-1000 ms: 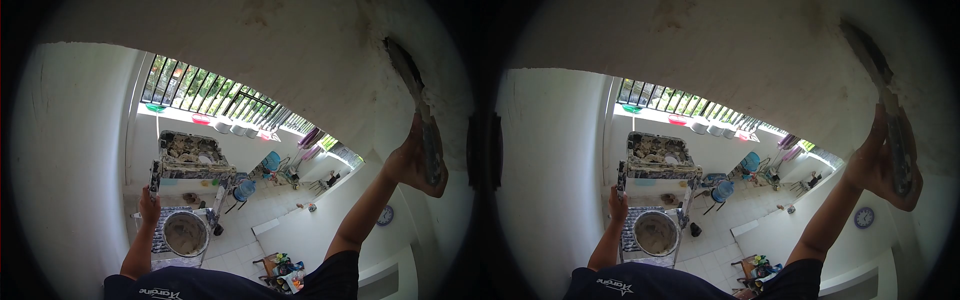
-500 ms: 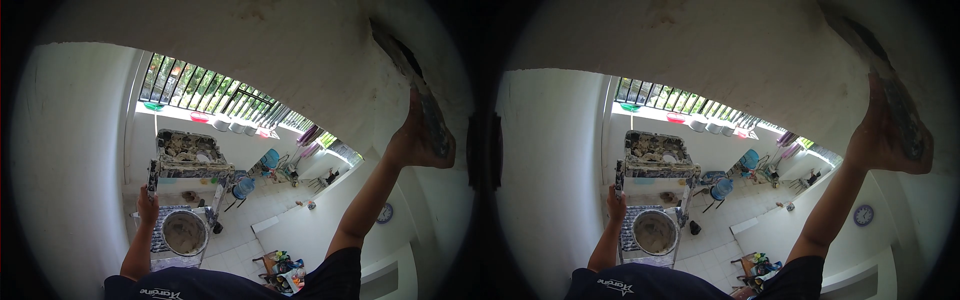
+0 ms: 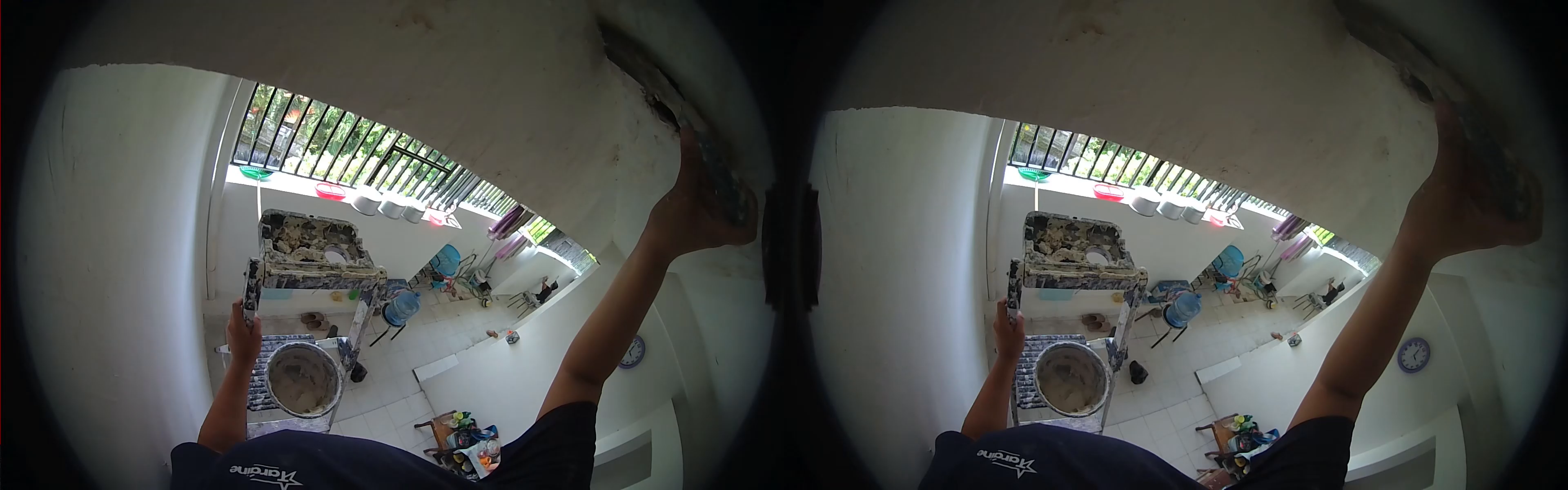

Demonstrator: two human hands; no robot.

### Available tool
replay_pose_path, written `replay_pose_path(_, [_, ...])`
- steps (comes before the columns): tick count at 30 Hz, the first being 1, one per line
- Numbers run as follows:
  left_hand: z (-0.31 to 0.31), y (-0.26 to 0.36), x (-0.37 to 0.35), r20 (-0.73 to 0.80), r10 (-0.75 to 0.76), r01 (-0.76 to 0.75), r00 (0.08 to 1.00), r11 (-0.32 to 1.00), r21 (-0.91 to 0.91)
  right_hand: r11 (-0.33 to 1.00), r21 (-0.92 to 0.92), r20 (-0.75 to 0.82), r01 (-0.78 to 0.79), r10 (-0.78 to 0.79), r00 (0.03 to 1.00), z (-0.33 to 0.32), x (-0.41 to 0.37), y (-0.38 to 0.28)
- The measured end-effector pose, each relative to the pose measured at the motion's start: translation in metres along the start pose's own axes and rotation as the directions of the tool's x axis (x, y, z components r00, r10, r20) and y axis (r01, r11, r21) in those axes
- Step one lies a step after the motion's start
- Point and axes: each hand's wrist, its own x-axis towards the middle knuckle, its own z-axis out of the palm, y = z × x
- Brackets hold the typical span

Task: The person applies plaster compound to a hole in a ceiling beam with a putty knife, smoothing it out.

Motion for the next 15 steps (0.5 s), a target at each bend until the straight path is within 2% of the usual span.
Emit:
replay_pose_path(5, [0.000,0.001,-0.002,-0.015,0.005,-0.005,1.000,1.000,0.009,0.990,0.095,-0.055,0.106,-0.101,0.993,0.014,0.002,-0.005])
replay_pose_path(8, [0.001,0.002,-0.001,-0.024,-0.003,0.003,1.000,1.000,-0.006,0.982,0.049,-0.077,0.184,-0.180,0.981,0.021,-0.003,-0.012])
replay_pose_path(11, [-0.001,0.004,-0.001,-0.029,0.040,-0.038,0.999,0.998,0.042,0.983,0.021,-0.105,0.180,-0.177,0.979,0.023,-0.013,-0.027])
replay_pose_path(14, [-0.002,0.003,-0.001,-0.030,0.051,-0.049,0.998,0.998,0.050,0.975,0.162,-0.184,0.151,-0.121,0.976,0.022,-0.025,-0.014])
replay_pose_path(15, [-0.002,0.004,0.000,-0.024,0.041,-0.040,0.999,0.998,0.041,0.974,0.150,-0.166,0.172,-0.146,0.975,0.021,-0.024,-0.010])
